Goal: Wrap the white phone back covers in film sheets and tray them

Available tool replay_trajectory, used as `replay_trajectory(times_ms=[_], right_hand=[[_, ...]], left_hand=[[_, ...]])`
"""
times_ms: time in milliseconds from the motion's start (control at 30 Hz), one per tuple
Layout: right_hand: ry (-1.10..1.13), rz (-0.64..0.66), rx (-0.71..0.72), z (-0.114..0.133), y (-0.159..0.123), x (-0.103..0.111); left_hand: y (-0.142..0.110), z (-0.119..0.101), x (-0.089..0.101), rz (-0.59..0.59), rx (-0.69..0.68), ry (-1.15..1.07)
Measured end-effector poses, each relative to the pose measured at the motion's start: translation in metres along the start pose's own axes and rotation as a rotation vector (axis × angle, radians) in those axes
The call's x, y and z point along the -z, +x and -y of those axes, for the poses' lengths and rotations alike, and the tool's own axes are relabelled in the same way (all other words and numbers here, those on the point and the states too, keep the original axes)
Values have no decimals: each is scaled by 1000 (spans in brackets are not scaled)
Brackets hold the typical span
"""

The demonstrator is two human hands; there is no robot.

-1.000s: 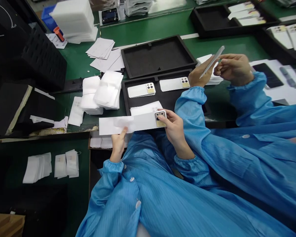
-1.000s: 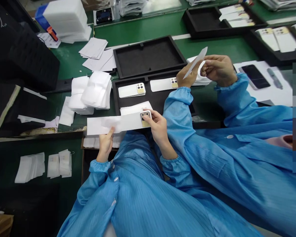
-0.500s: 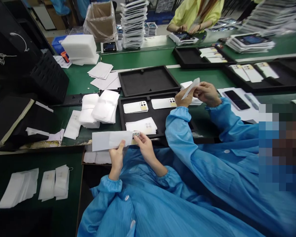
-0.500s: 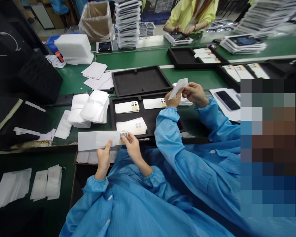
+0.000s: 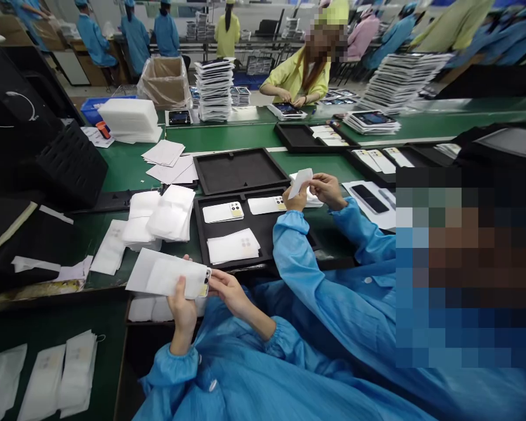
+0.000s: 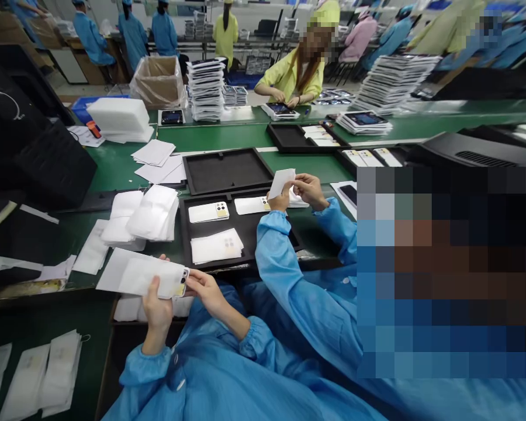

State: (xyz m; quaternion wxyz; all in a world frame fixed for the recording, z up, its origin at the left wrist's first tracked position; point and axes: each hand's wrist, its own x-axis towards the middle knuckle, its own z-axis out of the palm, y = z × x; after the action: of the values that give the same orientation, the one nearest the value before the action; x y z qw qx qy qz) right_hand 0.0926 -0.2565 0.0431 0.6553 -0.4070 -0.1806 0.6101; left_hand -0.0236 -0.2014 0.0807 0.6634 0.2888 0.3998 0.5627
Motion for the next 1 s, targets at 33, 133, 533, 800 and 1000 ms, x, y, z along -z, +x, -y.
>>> replay_trajectory(times_ms=[33, 133, 533, 800, 1000], right_hand=[[-21, 12, 16, -1, 0, -1], [-54, 22, 65, -4, 1, -4], [-157, -33, 139, -8, 5, 2], [-131, -134, 180, -6, 10, 2], [-76, -113, 175, -10, 15, -3]], left_hand=[[1, -2, -1, -12, 14, -31], [0, -4, -2, -13, 66, -65], [-15, 8, -5, -31, 167, -29], [-1, -4, -2, -71, 130, -24], [-16, 19, -1, -19, 254, 70]])
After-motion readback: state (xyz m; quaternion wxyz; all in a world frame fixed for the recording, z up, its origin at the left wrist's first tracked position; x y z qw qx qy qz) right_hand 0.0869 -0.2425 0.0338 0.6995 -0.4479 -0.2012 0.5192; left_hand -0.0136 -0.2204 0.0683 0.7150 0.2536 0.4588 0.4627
